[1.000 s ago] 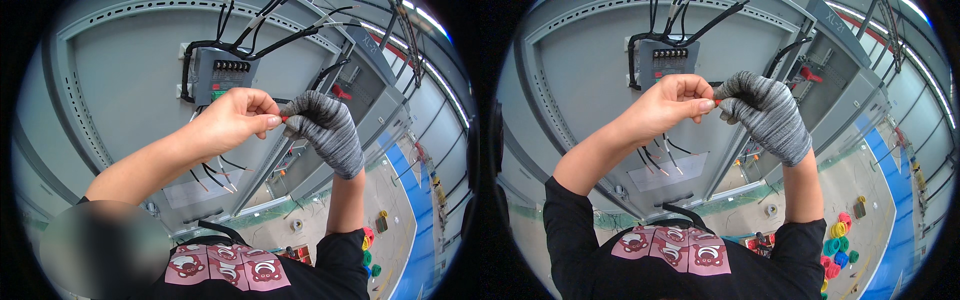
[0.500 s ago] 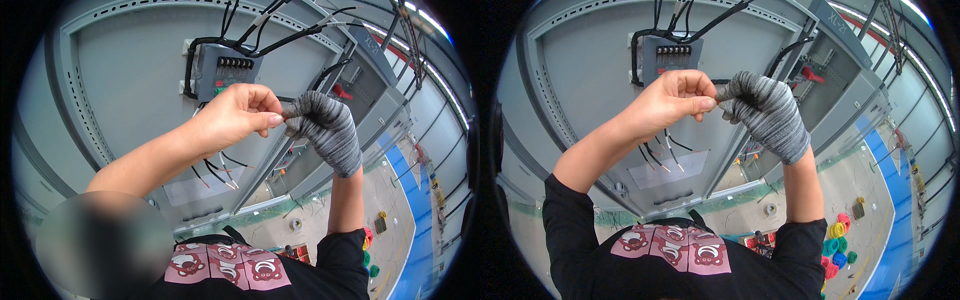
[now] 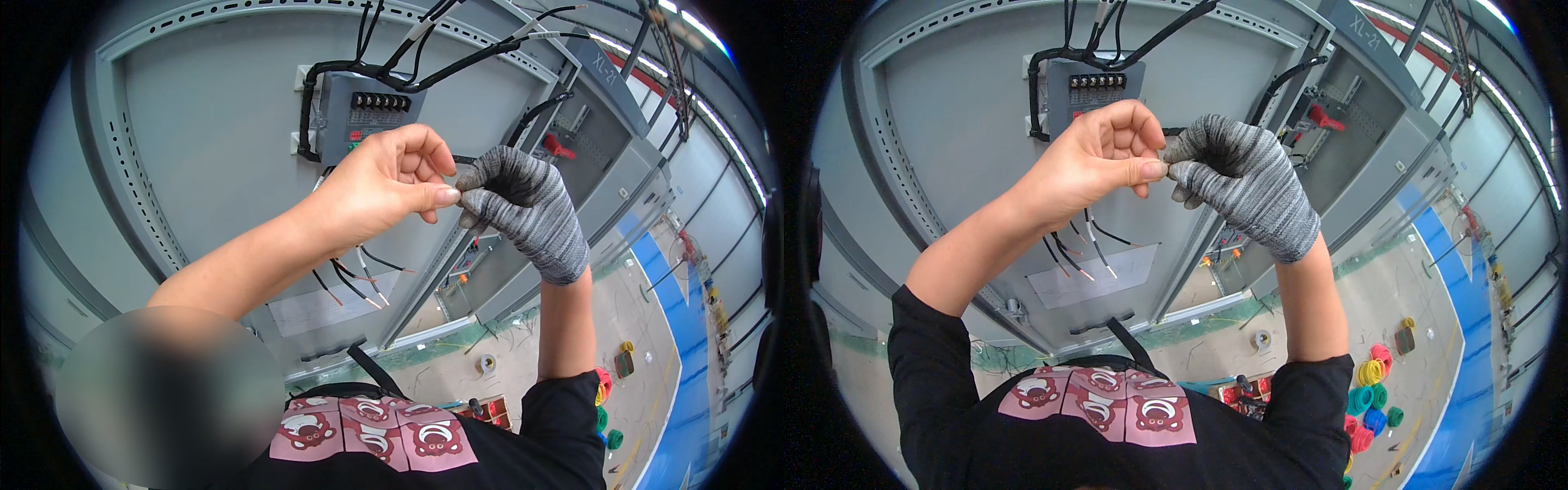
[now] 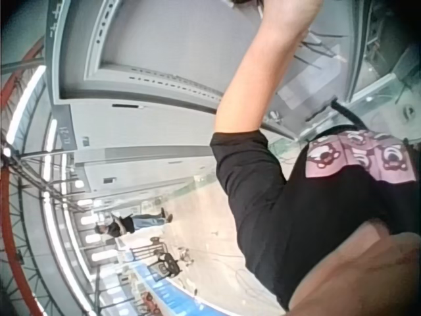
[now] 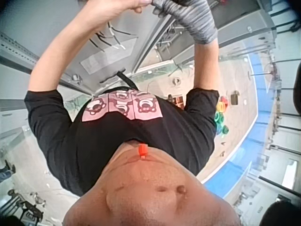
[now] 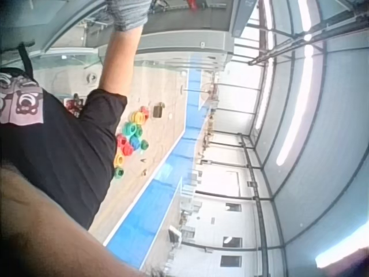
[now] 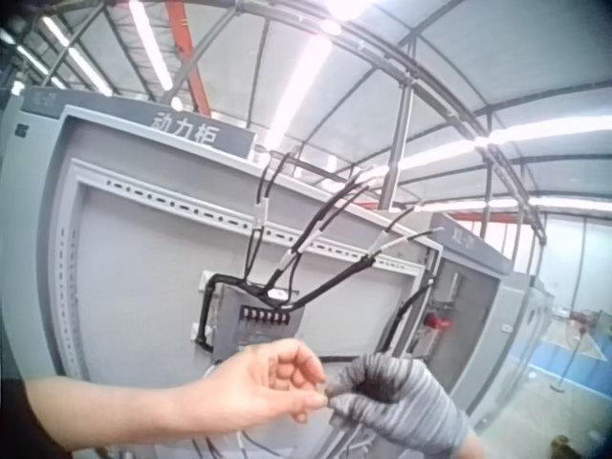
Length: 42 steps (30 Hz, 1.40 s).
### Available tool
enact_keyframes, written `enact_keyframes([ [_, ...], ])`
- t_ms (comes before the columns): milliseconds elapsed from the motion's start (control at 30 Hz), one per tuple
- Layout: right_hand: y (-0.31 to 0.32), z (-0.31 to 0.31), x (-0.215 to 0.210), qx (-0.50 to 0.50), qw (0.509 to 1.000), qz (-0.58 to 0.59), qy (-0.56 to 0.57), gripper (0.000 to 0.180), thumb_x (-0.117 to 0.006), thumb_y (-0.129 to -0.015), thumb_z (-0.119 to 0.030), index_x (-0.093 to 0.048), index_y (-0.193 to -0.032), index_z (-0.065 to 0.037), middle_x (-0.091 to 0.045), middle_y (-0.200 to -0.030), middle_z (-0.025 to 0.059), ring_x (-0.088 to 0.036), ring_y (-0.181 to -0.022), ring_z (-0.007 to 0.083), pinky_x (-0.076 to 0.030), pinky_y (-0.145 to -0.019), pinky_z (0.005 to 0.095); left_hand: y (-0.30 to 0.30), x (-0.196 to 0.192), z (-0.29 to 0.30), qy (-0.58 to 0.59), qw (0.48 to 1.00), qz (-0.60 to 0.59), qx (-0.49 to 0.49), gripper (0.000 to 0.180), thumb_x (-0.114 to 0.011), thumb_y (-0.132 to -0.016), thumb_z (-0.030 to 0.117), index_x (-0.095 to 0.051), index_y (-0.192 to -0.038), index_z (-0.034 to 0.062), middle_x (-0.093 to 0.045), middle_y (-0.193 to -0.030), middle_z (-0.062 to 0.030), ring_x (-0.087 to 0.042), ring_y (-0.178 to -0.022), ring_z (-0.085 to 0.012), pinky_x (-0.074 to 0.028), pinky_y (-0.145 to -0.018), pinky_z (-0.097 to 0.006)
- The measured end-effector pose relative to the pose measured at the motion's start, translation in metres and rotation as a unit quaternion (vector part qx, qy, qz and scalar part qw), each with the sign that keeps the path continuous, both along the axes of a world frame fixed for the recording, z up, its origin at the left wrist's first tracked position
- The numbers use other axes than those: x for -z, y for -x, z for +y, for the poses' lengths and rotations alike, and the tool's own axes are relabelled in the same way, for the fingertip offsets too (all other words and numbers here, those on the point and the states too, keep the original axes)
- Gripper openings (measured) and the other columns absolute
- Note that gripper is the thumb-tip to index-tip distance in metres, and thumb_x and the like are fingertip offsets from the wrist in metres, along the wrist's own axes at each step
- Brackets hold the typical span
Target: The person strips the ends of several black wires, slides red heat shrink tubing onto them, and uses a crimping tool to attach connectors. The work is performed inside an open electrical cabinet with multiple wires and components visible.
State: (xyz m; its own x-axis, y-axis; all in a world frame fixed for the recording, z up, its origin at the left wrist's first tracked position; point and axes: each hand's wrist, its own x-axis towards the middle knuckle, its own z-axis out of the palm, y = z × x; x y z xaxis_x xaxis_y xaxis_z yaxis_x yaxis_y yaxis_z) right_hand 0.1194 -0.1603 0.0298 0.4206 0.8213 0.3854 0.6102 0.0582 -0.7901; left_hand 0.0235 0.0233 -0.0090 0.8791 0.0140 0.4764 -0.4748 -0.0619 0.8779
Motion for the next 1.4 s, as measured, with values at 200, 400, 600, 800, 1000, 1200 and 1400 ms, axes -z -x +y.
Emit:
enact_keyframes([
  [200,0.008,0.002,-0.002,0.048,0.990,-0.136,0.011,0.012,-0.065,-0.087,-0.007,-0.066,-0.095,0.002,-0.066,-0.072,0.0103,-0.065,-0.062,0.0190,-0.053,-0.060,0.0288,0.000,-0.002,0.002,-0.011,1.000,0.017,-0.008,0.025,-0.073,-0.085,0.013,-0.053,-0.097,0.0050,-0.062,-0.081,-0.0021,-0.062,-0.073,-0.0093,-0.051,-0.069,-0.023],
  [400,0.004,0.010,-0.003,0.038,0.955,-0.296,-0.006,0.010,-0.064,-0.082,-0.003,-0.063,-0.090,0.003,-0.061,-0.071,0.0152,-0.059,-0.062,0.0259,-0.050,-0.060,0.0334,0.003,-0.003,0.008,-0.041,0.999,0.027,0.005,0.024,-0.072,-0.086,0.014,-0.054,-0.099,0.0034,-0.063,-0.083,-0.0020,-0.063,-0.078,-0.0096,-0.051,-0.074,-0.023],
  [600,-0.001,0.008,0.004,0.050,0.955,-0.291,0.006,0.008,-0.064,-0.084,-0.001,-0.065,-0.091,0.003,-0.062,-0.072,0.0073,-0.057,-0.064,0.0139,-0.049,-0.060,0.0273,0.006,0.006,0.009,-0.111,0.993,0.034,-0.029,0.018,-0.066,-0.091,0.015,-0.059,-0.099,0.0009,-0.064,-0.086,-0.0023,-0.061,-0.081,-0.0078,-0.050,-0.076,-0.024],
  [800,0.002,0.003,0.000,0.061,0.987,-0.149,0.019,0.010,-0.065,-0.091,-0.008,-0.068,-0.095,0.001,-0.066,-0.071,0.0042,-0.063,-0.064,0.0079,-0.053,-0.060,0.0244,0.006,0.009,0.006,-0.082,0.996,0.013,-0.037,0.017,-0.065,-0.092,0.016,-0.061,-0.096,0.0005,-0.063,-0.084,-0.0005,-0.058,-0.079,-0.0061,-0.049,-0.074,-0.023],
  [1000,0.004,-0.001,0.003,0.007,1.000,-0.012,-0.015,0.011,-0.063,-0.093,-0.006,-0.067,-0.096,0.004,-0.067,-0.076,0.0054,-0.066,-0.068,0.0106,-0.056,-0.063,0.0250,0.006,0.007,0.004,-0.100,0.994,-0.001,-0.052,0.016,-0.065,-0.092,0.017,-0.062,-0.094,0.0017,-0.061,-0.082,0.0015,-0.056,-0.077,-0.0039,-0.047,-0.071,-0.021],
  [1200,-0.004,-0.002,0.007,0.019,0.999,0.023,-0.032,0.011,-0.065,-0.092,-0.005,-0.067,-0.098,0.003,-0.068,-0.080,0.0051,-0.067,-0.069,0.0114,-0.056,-0.063,0.0255,0.006,0.005,0.003,-0.112,0.992,-0.004,-0.056,0.014,-0.064,-0.092,0.016,-0.063,-0.094,0.0018,-0.060,-0.081,0.0028,-0.055,-0.076,-0.0028,-0.046,-0.070,-0.020],
  [1400,-0.003,-0.005,0.007,0.015,0.998,-0.034,-0.043,0.013,-0.066,-0.091,-0.005,-0.068,-0.101,0.003,-0.070,-0.086,0.0069,-0.068,-0.073,0.0118,-0.056,-0.064,0.0247,0.006,0.006,0.004,-0.099,0.994,-0.016,-0.050,0.014,-0.063,-0.092,0.016,-0.063,-0.095,0.0020,-0.061,-0.082,0.0025,-0.056,-0.076,-0.0034,-0.047,-0.070,-0.021],
])
